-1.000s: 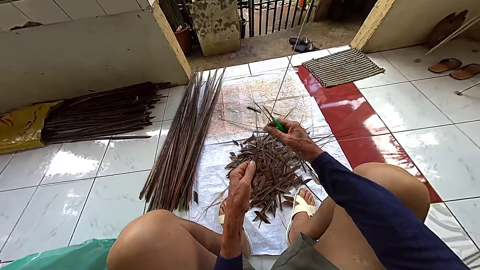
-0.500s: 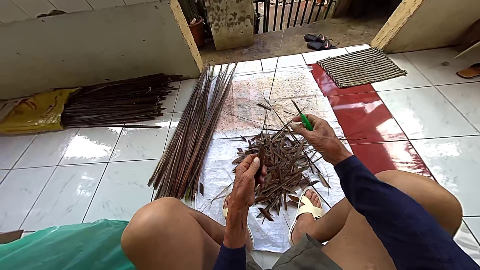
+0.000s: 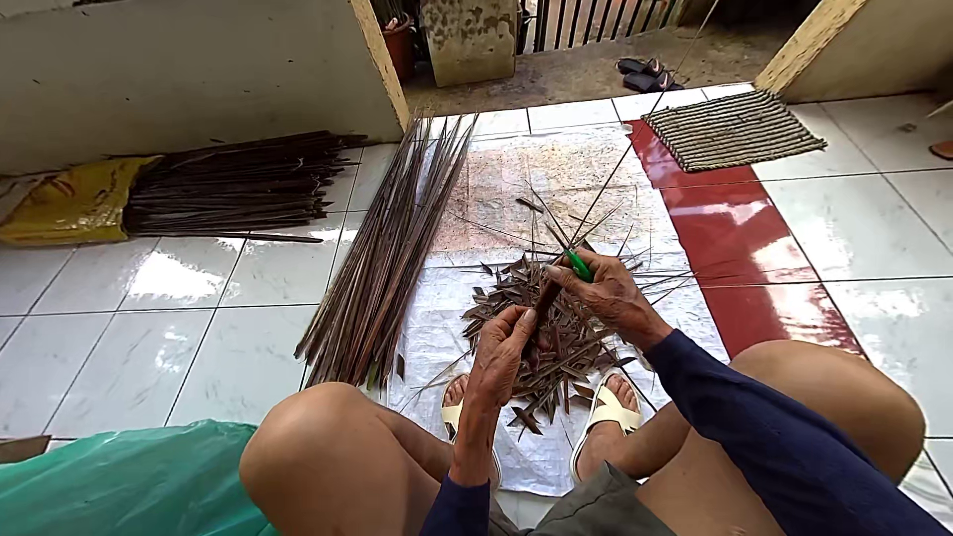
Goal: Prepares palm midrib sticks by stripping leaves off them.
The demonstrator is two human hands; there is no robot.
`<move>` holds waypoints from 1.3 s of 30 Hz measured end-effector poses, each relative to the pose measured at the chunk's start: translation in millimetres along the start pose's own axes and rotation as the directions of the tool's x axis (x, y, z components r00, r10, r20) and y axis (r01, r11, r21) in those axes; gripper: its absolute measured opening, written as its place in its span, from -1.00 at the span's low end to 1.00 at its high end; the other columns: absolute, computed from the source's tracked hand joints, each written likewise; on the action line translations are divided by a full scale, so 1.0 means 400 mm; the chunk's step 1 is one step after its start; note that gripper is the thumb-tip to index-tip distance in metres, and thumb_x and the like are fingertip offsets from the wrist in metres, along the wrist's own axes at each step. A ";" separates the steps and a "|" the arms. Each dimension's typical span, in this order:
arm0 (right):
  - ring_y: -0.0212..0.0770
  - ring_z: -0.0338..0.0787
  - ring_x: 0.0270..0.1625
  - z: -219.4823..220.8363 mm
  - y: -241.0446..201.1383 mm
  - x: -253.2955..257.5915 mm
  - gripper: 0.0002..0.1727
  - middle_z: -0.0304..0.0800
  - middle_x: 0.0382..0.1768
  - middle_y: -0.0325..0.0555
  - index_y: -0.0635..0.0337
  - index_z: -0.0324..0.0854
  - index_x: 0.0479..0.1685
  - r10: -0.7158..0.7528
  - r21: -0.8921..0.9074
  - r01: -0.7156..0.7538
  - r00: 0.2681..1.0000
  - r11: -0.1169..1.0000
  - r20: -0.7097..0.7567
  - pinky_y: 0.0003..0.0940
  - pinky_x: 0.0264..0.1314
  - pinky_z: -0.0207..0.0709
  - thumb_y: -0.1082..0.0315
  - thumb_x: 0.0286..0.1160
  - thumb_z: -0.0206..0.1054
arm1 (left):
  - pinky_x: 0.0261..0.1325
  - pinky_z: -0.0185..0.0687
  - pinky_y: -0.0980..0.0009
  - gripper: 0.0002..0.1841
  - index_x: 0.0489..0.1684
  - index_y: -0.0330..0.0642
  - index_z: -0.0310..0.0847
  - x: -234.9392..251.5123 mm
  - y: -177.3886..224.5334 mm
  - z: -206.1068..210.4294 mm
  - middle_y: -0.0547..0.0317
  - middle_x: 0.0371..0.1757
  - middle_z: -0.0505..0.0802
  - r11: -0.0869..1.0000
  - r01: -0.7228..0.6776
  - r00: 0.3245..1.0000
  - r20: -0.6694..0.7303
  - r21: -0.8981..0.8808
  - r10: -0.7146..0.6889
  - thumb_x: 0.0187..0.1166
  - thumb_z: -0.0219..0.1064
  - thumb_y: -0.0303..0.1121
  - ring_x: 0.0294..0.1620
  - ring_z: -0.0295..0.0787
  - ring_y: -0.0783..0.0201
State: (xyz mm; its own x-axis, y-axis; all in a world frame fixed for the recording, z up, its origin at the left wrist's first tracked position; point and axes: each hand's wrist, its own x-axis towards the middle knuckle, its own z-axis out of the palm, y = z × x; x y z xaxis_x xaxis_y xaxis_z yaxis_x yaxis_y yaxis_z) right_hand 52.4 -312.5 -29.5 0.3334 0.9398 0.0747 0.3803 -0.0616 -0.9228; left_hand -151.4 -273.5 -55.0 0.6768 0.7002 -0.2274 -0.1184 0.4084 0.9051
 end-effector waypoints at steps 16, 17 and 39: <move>-0.45 0.66 -0.37 0.052 0.002 -0.065 -0.56 0.79 -0.30 -0.34 -0.18 0.72 0.44 -0.069 -0.015 0.077 0.947 0.997 0.312 -0.45 -0.26 0.57 -0.08 0.77 0.19 | -0.67 0.24 0.55 -0.77 -0.13 -0.40 0.64 0.002 0.029 -0.011 0.17 -0.62 0.51 0.952 -0.070 0.971 -0.240 -0.297 -0.003 0.82 0.13 -0.42 -0.72 0.29 0.42; -0.45 0.66 -0.37 0.052 0.004 -0.064 -0.56 0.79 -0.31 -0.33 -0.16 0.72 0.42 -0.072 -0.014 0.081 0.946 0.997 0.316 -0.46 -0.26 0.57 -0.08 0.77 0.19 | -0.67 0.23 0.55 -0.78 -0.16 -0.38 0.63 0.000 0.031 -0.009 0.19 -0.63 0.49 0.951 -0.064 0.972 -0.237 -0.303 -0.010 0.82 0.14 -0.42 -0.73 0.28 0.42; -0.50 0.78 -0.08 0.045 0.013 -0.059 -0.60 0.89 0.00 -0.39 -0.14 0.82 0.27 -0.137 -0.198 0.171 0.975 0.965 0.173 -0.33 0.06 0.67 -0.07 0.74 0.23 | -0.75 0.14 0.60 -0.77 -0.19 -0.36 0.63 -0.007 0.035 -0.007 0.35 -0.72 0.34 0.880 0.028 0.992 -0.095 -0.474 -0.083 0.81 0.13 -0.42 -0.81 0.16 0.49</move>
State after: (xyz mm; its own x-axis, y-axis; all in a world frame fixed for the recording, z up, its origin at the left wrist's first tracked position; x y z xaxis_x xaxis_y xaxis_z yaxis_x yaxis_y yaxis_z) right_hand 31.1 -329.0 -42.7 0.1233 0.9833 0.1338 0.5946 0.0348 -0.8033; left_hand -156.8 -268.0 -42.5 0.6122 0.7163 -0.3350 -0.4294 0.6569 0.6198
